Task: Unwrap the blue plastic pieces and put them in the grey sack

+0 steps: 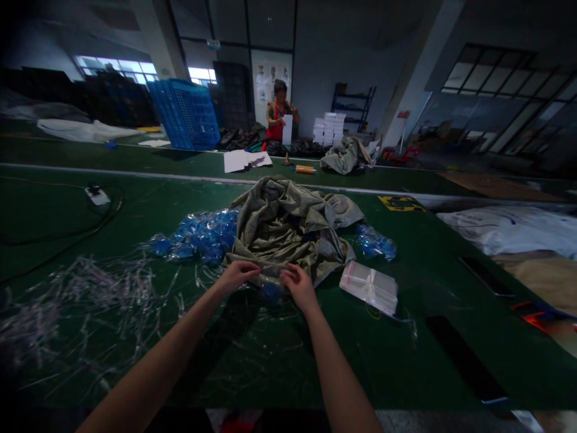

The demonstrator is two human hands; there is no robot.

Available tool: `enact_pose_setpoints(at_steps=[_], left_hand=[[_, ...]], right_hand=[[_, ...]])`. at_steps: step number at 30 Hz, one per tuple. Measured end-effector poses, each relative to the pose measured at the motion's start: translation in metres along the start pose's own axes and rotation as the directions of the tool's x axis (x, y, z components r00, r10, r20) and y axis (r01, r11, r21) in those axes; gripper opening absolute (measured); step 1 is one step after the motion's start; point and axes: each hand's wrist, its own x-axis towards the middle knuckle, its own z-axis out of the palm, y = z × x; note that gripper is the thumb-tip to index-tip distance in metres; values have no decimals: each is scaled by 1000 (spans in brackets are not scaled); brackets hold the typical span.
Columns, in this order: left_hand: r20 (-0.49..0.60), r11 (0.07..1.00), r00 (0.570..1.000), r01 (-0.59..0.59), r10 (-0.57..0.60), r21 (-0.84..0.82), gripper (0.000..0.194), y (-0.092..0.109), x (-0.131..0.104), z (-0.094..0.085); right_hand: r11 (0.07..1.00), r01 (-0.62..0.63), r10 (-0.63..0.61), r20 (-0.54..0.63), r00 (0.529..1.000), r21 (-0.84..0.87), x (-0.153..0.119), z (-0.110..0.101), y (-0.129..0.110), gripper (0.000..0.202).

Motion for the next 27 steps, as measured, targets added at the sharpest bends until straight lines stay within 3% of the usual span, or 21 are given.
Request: enact_pose_setpoints(at_steps=[3, 9, 13, 16, 19, 22, 27], left_hand=[[-13, 1000, 1000, -8, 8, -14, 33, -7, 1, -2], [-72, 998, 997, -17, 12, -59, 31, -14, 1, -4], [-74, 989, 994, 65, -75, -135, 35, -17, -2, -8], [-23, 951, 972, 224, -234, -215, 52, -18, -3, -12], [93, 883, 926, 377, -366, -279, 68, -14, -4, -16], [190, 840, 896, 444, -402, -313, 58, -8, -7, -15], [232, 825, 890, 453, -393, -338, 50, -5, -18, -8]], right_hand=[[988, -4, 2, -8, 1000, -153, 0, -4, 0, 33], [951, 54, -66, -29, 997, -304, 9, -4, 2, 20], [923, 134, -150, -15, 989, -361, 14, -2, 6, 15], [904, 189, -198, 15, 980, -384, 17, 0, 10, 18], [893, 216, -220, 37, 975, -394, 17, 2, 12, 20], [895, 217, -214, 51, 975, -390, 17, 2, 9, 18], [925, 129, -132, 14, 991, -357, 10, -5, -3, 23]])
